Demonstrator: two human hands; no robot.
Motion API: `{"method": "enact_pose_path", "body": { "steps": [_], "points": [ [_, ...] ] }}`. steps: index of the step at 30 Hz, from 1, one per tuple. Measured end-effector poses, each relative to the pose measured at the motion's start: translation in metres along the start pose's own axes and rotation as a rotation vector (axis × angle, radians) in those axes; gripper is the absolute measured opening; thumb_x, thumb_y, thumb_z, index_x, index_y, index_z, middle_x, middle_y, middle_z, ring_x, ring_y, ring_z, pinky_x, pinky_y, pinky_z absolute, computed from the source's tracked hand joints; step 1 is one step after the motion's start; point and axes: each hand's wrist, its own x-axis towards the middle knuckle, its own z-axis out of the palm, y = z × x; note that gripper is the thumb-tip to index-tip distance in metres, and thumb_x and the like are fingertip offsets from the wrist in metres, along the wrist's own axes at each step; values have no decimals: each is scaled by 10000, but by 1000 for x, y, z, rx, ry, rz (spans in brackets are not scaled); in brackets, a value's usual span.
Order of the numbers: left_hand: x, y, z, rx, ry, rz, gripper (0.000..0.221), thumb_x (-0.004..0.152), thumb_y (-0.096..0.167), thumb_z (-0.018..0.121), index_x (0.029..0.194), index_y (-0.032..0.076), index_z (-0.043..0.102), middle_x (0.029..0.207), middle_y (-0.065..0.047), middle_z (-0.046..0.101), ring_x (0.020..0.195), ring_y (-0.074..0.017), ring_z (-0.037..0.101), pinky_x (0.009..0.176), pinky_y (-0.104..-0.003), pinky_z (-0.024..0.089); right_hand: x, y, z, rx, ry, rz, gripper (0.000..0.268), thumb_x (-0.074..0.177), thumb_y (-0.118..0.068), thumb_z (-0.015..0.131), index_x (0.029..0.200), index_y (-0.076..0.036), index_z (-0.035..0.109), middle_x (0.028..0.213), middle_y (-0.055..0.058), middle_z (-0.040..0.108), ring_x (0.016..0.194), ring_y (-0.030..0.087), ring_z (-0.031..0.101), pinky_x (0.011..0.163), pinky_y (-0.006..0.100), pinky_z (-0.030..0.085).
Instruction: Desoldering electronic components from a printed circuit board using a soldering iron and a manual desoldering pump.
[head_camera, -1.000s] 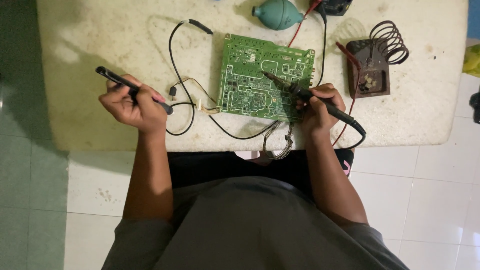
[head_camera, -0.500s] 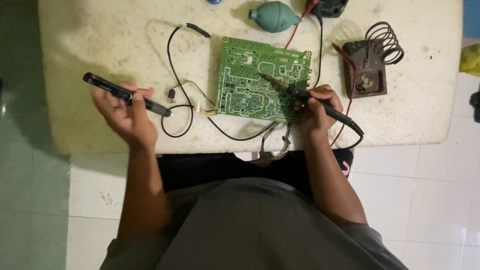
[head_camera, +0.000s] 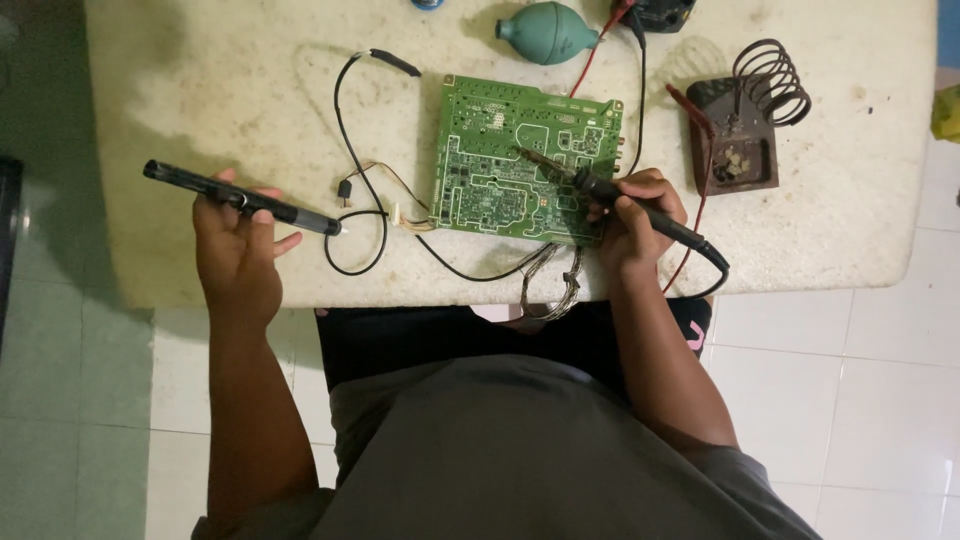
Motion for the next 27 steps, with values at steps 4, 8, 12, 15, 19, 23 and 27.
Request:
{"method": "enact_pose_path", "body": {
  "steps": [4, 8, 12, 15, 19, 23, 27],
  "points": [
    [1, -2, -3, -76, 63, -31, 402, 1089, 67, 597, 1412, -57, 394, 1202, -249, 619, 1122, -316, 649, 816, -511, 639, -1, -9, 8, -67, -6, -15, 149, 766, 3, 727, 813, 92, 616, 778, 240, 572, 520, 275, 589, 393, 325, 464],
    [11, 2, 3, -326, 17, 5, 300, 1077, 81, 579, 1281, 108, 360, 1251, -253, 597, 1141, -320, 664, 867, -600, 643, -2, -12, 10, -145, -125, -34, 166, 815, 49, 773, 898, 138, 660, 853, 261, 596, 650, 294, 637, 493, 329, 541],
    [23, -14, 34, -572, -12, -14, 373, 1032, 81, 612, 1292, 160, 357, 1268, -240, 609, 1104, -270, 690, 862, -538, 686, -4, -10, -9, -280, -291, -43, 218, 799, 121, 836, 935, 171, 673, 885, 306, 617, 739, 328, 657, 548, 366, 571],
    [38, -27, 74, -706, -50, -16, 350, 1024, 27, 591, 1309, 119, 410, 1246, -215, 639, 1099, -242, 705, 874, -496, 692, -6, -23, 2, -348, -335, -61, 211, 761, 127, 865, 897, 150, 706, 884, 304, 660, 741, 332, 686, 555, 348, 569],
    [50, -24, 110, -771, -66, 9, 275, 1042, 83, 613, 1251, 132, 441, 1211, -187, 655, 1057, -225, 713, 845, -468, 710, -4, -18, 9, -298, -325, -85, 207, 766, 135, 849, 861, 161, 668, 857, 325, 642, 605, 310, 661, 493, 351, 556],
    [62, -27, 128, -778, -72, 32, 236, 1052, 129, 621, 1228, 154, 465, 1181, -152, 663, 1035, -211, 712, 818, -442, 719, -7, -7, 3, -219, -274, -90, 198, 813, 97, 830, 864, 145, 645, 858, 323, 636, 591, 303, 658, 489, 361, 560],
    [62, -31, 131, -783, -126, 57, 208, 1067, 99, 641, 1238, 165, 544, 1210, -109, 659, 1225, -255, 646, 847, -474, 685, -11, -13, -1, -456, -253, -58, 132, 911, -61, 767, 904, -35, 637, 945, 166, 622, 885, 263, 671, 802, 362, 596]
  ]
}}
